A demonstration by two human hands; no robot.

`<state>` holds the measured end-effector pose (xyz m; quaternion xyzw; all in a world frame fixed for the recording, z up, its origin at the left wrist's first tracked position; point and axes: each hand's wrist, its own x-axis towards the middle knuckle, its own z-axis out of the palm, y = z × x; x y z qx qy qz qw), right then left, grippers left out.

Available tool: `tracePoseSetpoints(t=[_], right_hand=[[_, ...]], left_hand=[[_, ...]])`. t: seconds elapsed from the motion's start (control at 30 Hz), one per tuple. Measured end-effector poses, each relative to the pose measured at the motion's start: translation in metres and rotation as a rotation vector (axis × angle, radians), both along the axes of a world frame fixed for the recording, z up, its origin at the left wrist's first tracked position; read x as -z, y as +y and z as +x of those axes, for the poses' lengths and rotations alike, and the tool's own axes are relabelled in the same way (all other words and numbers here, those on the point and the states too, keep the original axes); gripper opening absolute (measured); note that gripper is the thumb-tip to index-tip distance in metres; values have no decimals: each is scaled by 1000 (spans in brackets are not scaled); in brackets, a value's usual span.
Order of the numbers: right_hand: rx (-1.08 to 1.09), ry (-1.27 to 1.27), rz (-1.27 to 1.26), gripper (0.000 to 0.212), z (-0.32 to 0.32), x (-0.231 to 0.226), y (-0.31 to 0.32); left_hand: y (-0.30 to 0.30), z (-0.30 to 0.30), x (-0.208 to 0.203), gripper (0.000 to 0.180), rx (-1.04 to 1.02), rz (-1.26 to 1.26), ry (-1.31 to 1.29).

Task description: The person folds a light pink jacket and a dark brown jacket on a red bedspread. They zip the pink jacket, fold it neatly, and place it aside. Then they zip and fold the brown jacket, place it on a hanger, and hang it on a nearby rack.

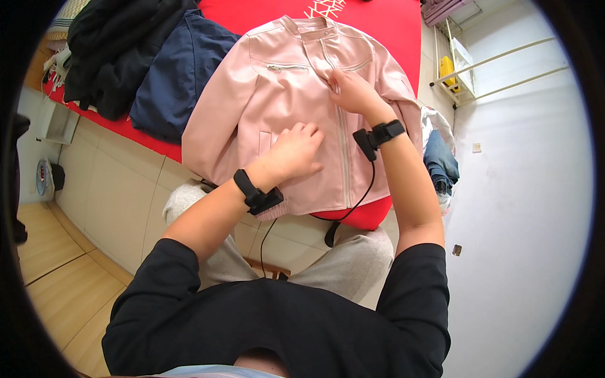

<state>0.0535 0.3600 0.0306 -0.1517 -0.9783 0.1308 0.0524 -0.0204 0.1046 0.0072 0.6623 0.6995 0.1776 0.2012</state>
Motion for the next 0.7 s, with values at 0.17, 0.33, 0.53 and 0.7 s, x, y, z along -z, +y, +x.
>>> tracePoseSetpoints(t=[0.17, 0.33, 0.53, 0.7], right_hand=[[72, -17, -100, 28, -59, 24, -8], [246, -58, 48, 46, -93, 53, 14], [500, 41, -158, 73, -106, 70, 46], [541, 248, -567, 57, -112, 64, 66]], left_hand=[[-8, 22, 24, 84, 6, -13, 103], [-8, 14, 32, 87, 26, -25, 30], [-8, 11, 30, 80, 38, -16, 25], [-9, 14, 37, 76, 18, 48, 9]])
